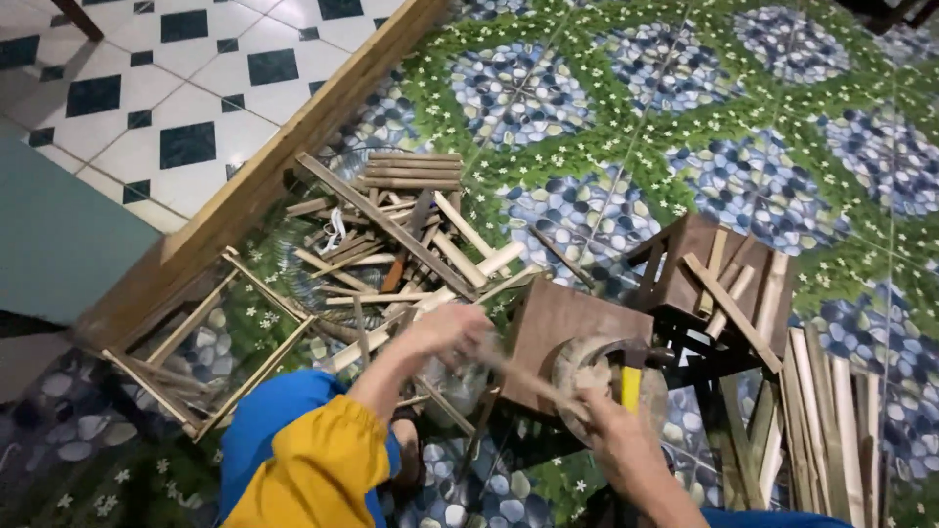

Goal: Assembling small wooden frames by aligning slats and hammering them together.

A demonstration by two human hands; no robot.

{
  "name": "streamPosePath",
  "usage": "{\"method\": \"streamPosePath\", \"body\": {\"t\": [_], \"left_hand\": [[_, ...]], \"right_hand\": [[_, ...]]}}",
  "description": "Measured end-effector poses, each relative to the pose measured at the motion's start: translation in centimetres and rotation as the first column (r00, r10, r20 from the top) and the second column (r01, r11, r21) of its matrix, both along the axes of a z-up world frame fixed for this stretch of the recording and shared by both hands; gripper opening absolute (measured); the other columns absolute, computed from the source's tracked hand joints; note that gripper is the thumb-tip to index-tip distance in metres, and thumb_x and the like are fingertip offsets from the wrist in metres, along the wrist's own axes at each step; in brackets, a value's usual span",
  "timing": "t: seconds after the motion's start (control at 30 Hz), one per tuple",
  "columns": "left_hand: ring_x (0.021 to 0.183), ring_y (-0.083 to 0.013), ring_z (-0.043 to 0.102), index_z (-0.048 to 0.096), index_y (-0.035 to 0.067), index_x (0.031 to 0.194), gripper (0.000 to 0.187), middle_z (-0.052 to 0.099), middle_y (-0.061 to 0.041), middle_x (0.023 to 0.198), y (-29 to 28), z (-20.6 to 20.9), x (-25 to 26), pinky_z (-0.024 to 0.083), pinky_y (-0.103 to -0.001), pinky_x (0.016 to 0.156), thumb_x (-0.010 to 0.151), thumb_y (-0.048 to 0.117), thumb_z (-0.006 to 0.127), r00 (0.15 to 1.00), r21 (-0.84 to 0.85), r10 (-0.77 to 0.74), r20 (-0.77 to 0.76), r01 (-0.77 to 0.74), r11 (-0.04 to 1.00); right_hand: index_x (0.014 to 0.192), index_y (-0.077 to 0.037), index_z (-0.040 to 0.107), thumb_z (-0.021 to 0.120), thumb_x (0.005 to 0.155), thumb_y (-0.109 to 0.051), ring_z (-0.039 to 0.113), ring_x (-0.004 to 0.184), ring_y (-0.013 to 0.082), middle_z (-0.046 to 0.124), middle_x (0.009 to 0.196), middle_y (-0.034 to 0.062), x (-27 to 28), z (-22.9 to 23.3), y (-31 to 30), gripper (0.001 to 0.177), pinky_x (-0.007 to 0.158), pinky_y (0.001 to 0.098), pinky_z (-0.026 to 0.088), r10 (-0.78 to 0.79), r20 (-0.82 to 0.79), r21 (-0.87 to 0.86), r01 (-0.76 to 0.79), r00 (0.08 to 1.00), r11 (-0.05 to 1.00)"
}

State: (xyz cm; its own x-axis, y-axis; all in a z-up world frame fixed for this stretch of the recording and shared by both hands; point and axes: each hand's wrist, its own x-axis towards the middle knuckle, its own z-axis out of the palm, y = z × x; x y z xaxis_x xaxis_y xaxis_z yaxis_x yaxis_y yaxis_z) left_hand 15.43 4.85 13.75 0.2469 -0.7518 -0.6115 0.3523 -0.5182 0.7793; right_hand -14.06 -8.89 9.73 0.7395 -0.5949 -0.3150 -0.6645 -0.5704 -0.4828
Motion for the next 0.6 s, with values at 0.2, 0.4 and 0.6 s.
{"method": "streamPosePath", "body": {"t": [0.2, 0.4, 0.6], "left_hand": [[0.105, -0.0379, 0.056, 0.051, 0.014, 0.143, 0.055, 0.057, -0.021, 0.124, 5.7, -25.9, 3.3, 0.041, -0.047, 0.096, 0.090, 0.024, 0.060, 0.415, 0.516, -0.399, 0.818, -0.219, 0.828], [0.068, -0.0345, 0.069, 0.069, 0.002, 0.092, 0.017, 0.070, -0.018, 0.083, 9.1, -27.2, 7.3, 0.056, -0.048, 0.060, 0.094, 0.011, 0.054, 0.343, 0.335, -0.169, 0.924, -0.513, 0.790], [0.090, -0.0321, 0.074, 0.077, 0.002, 0.107, 0.030, 0.076, -0.017, 0.098, 12.5, -35.8, 11.9, 0.060, -0.040, 0.076, 0.089, 0.023, 0.066, 0.697, 0.653, -0.271, 0.664, -0.364, 0.664]], "right_hand": [[0.134, -0.025, 0.062, 0.069, 0.090, -0.034, 0.081, 0.093, 0.0230, 0.083, 0.108, 0.0045, -4.0, -5.0, 0.9, 0.045, 0.082, 0.0337, 0.061, -0.343, -0.030, 0.118, 0.344, 0.939, 0.932], [0.134, -0.013, 0.067, 0.070, 0.089, -0.027, 0.080, 0.103, 0.0184, 0.081, 0.117, 0.0054, -7.6, -16.5, -3.8, 0.047, 0.089, 0.0304, 0.061, -0.280, 0.154, 0.121, 0.264, 0.948, 0.957], [0.117, 0.003, 0.072, 0.081, 0.078, -0.011, 0.078, 0.085, 0.0218, 0.083, 0.095, 0.0162, -11.6, -33.9, -8.1, 0.043, 0.079, 0.0301, 0.061, -0.343, 0.455, 0.258, 0.247, 0.822, 0.934]]}}
